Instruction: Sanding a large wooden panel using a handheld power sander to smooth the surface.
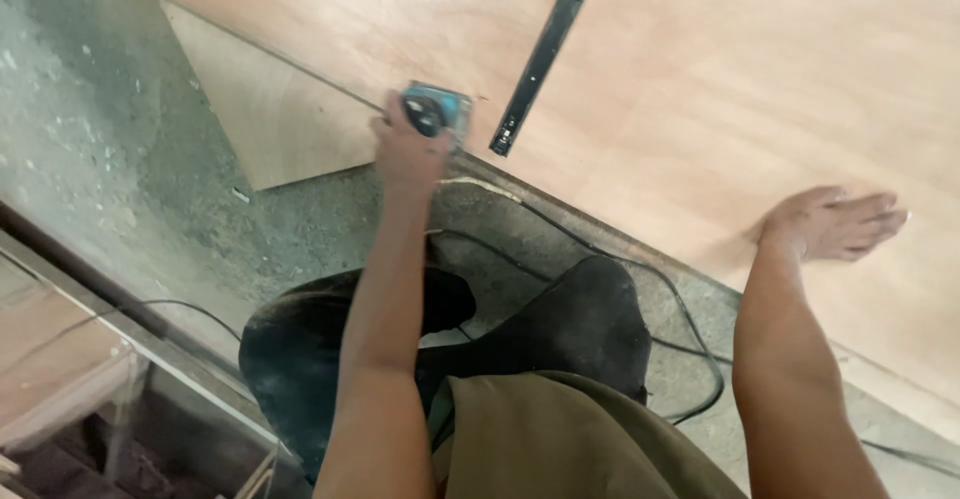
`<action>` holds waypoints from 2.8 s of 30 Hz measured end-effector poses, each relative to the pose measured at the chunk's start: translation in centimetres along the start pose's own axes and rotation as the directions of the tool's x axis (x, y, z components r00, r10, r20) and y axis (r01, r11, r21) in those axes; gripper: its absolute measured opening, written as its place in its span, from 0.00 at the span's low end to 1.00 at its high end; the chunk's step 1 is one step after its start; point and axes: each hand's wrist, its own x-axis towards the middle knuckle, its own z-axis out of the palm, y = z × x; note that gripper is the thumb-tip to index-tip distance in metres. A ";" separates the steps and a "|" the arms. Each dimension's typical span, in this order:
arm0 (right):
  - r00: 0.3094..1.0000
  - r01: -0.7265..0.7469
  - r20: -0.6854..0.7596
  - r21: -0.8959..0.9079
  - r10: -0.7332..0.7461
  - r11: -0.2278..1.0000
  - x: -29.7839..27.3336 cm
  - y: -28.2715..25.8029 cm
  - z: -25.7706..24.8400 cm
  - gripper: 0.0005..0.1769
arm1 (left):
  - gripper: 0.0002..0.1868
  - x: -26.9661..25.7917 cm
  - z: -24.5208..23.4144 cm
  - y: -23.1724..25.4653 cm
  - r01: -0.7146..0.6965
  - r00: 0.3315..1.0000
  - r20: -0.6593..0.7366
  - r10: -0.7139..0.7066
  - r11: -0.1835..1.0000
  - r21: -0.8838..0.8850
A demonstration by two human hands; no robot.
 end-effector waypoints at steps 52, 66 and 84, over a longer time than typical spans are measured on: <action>1.000 0.010 -0.022 0.003 -0.010 1.000 0.0 -1.0 -0.7 0.34 | 0.50 -2.6 3.8 0.0 -0.041 0.993 -0.108 0.042 0.999 0.005; 0.999 -0.010 0.046 -0.023 0.011 1.000 -0.3 -1.4 -1.5 0.32 | 0.51 -4.4 4.3 -4.6 -0.125 0.992 -0.004 0.126 0.988 0.090; 1.000 -0.010 -0.001 0.008 0.010 1.000 -0.3 -2.0 -1.3 0.31 | 0.51 -5.6 3.8 -2.5 -0.266 0.964 0.062 0.259 0.940 0.214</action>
